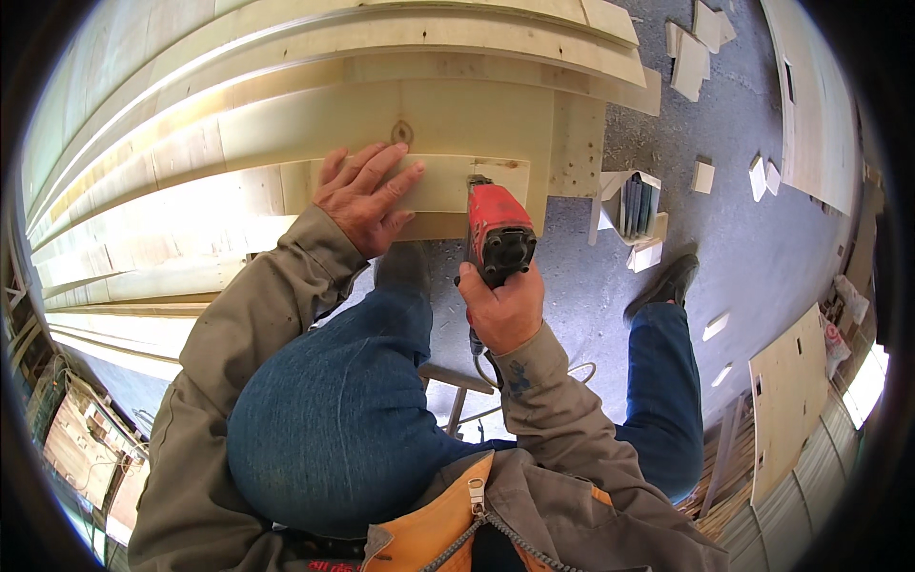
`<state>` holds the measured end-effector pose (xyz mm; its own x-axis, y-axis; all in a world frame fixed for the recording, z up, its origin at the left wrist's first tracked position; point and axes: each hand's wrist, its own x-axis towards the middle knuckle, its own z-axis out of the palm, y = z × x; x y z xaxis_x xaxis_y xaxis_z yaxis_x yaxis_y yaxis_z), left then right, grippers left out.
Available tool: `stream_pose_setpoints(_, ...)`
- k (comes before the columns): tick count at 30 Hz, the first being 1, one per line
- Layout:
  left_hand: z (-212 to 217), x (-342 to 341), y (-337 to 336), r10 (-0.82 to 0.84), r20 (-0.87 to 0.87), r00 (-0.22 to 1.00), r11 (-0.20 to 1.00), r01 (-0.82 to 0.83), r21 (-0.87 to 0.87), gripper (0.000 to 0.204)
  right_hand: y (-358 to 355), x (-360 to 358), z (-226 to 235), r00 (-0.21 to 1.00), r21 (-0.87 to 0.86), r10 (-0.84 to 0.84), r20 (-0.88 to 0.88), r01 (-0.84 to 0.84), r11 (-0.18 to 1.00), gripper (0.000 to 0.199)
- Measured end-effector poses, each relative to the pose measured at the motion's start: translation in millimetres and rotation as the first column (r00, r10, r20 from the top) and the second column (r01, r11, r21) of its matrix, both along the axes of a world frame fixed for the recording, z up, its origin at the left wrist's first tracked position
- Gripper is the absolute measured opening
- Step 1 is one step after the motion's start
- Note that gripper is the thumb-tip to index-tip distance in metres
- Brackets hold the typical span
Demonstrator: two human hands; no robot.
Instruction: The person assembles a curved wooden structure by placing small rectangular wooden blocks onto a larger curved wooden piece. They use a red nail gun to secure the blocks in place, repeating the process for multiple blocks.
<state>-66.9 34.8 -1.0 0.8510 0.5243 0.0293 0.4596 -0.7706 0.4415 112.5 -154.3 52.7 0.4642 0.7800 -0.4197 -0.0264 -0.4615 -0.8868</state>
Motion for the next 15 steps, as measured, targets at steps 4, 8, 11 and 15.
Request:
stream_pose_setpoints(4,-0.8,0.3,-0.1,0.002,0.003,1.0,1.0,-0.002,0.002,0.071,-0.4,-0.6,-1.5,0.999,0.007,0.017,0.051,-0.017,1.0,0.041)
stream_pose_setpoints(8,-0.8,-0.5,-0.3,0.003,-0.001,1.0,1.0,-0.003,-0.004,0.072,6.3,-2.0,5.4,0.996,-0.012,0.028,0.083,-0.027,1.0,0.042)
stream_pose_setpoints(11,-0.9,0.3,-0.3,0.004,-0.003,1.0,1.0,-0.004,-0.005,0.071,5.8,-1.0,3.5,0.998,-0.028,0.036,0.06,-0.034,0.999,0.041)
stream_pose_setpoints(15,0.0,0.6,0.3,-0.001,0.005,1.0,1.0,0.001,0.005,0.071,7.8,-4.2,3.8,0.994,-0.012,0.025,0.105,-0.024,1.0,0.041)
